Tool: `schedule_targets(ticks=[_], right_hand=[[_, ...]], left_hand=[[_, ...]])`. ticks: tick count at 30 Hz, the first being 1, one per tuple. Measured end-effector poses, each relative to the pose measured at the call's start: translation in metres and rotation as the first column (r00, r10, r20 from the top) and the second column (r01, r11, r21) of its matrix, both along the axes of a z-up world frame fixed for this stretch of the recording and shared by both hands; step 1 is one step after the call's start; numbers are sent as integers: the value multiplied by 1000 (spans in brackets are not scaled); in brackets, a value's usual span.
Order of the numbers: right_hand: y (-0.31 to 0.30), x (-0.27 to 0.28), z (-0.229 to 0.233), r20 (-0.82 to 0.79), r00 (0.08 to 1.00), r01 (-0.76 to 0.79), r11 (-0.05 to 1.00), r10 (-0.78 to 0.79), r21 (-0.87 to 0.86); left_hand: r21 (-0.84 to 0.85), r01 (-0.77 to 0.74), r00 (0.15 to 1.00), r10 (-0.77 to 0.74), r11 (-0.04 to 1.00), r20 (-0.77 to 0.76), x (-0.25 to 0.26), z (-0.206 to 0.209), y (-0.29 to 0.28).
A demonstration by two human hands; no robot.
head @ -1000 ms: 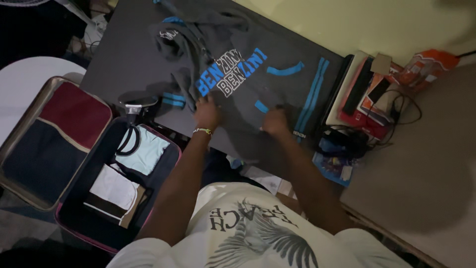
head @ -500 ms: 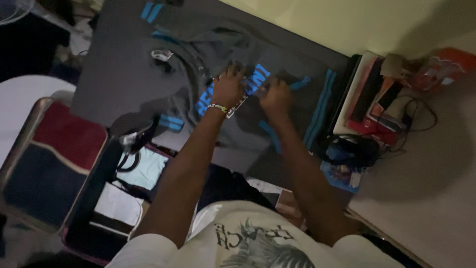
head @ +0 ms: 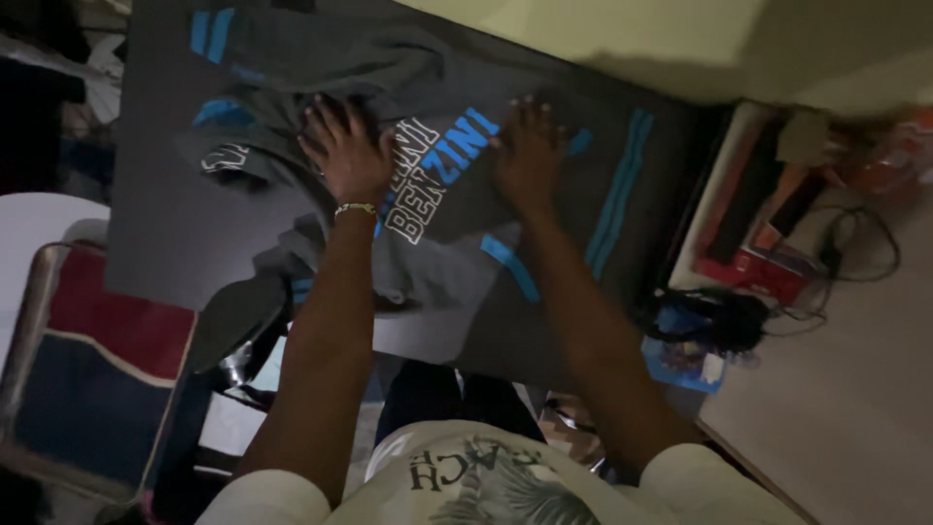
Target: The person picks up clothing from a pile, lays each item out on a desk, and folds it by hand before placing it into a suitcase.
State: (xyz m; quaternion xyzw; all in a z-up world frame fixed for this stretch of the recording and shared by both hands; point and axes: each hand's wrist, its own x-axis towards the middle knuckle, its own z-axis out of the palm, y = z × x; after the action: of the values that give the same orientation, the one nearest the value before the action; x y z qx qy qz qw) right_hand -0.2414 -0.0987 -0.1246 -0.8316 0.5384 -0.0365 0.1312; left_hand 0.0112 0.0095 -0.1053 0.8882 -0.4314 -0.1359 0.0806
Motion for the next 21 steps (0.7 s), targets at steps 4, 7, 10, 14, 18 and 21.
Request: schedule_targets(ticks=[4,7,10,14,18,21], right_hand=[[-21,-13,-3,105,986,139,985,-128,-101],[-28,-14,3,61,986,162,977,-155,-141],[-10,14,9,76,988,144,977,-134,-155],[57,34,15,64,997,-52,999,51,7],[76,3,18,82,994,-79,995,75,54],[76,-52,24,7,1000,-12,995,12,99]], left_hand=[[37,-41,999,42,998,-16,15,-5,-13],[13,-82,993,80,997,83,3,-24,-18],[47,65,960,-75,997,270,-36,-48,-8],[-245,469,883,-459,849,98,-107,-50,17],[-218,370,912,-398,903,-99,-106,-16,36],[-77,382,922,-386,921,-32,-97,-3,40]])
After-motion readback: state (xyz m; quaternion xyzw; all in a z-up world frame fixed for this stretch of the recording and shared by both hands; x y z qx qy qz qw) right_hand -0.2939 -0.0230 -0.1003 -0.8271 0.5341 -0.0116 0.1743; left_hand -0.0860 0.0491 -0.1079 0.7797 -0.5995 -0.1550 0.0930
